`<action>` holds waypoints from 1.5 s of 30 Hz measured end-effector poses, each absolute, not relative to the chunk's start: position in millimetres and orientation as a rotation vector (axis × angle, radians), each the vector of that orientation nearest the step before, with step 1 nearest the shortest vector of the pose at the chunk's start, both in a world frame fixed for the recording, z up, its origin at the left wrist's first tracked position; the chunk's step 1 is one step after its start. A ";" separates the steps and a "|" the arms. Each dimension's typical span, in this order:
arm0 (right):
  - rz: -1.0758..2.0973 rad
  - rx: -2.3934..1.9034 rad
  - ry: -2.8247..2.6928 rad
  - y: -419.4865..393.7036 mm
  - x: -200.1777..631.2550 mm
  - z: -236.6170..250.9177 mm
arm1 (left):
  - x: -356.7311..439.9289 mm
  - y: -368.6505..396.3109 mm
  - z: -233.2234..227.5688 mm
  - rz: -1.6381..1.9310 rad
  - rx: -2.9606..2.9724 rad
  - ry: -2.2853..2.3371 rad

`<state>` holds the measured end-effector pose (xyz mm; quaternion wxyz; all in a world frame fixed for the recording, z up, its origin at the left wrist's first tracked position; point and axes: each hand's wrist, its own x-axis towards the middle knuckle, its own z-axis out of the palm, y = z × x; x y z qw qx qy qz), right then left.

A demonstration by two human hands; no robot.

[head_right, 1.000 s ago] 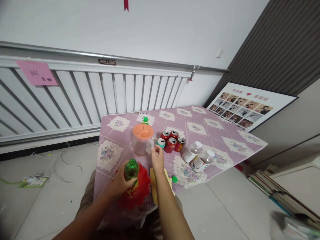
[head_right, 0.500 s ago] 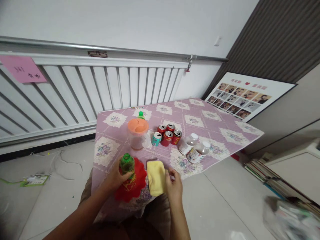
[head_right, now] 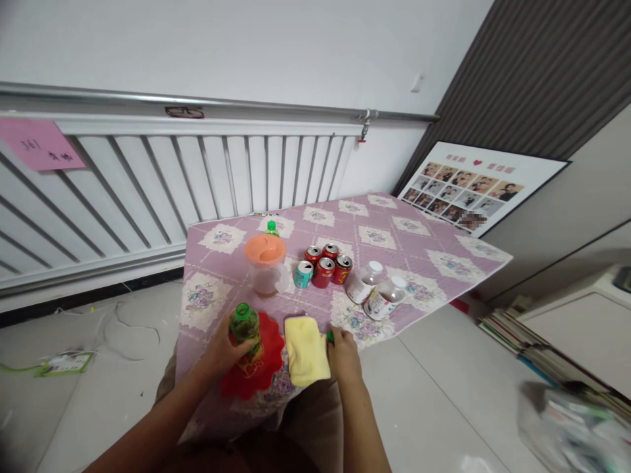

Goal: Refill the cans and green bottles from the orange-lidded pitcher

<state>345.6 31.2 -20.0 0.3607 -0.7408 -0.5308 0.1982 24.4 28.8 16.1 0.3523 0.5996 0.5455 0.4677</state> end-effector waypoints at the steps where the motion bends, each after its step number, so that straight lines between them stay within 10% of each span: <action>1: 0.517 -1.902 -1.377 32.8 346.1 -18.9 | 24.7 29.0 17.1 1.210 1.545 1.407; 21: 0.871 -1.209 -1.674 38.5 201.9 147.7 | 26.4 26.6 27.0 1.250 1.565 1.352; 45: 0.572 -1.300 -2.205 51.9 170.1 154.5 | 27.4 28.2 28.8 1.274 1.565 1.293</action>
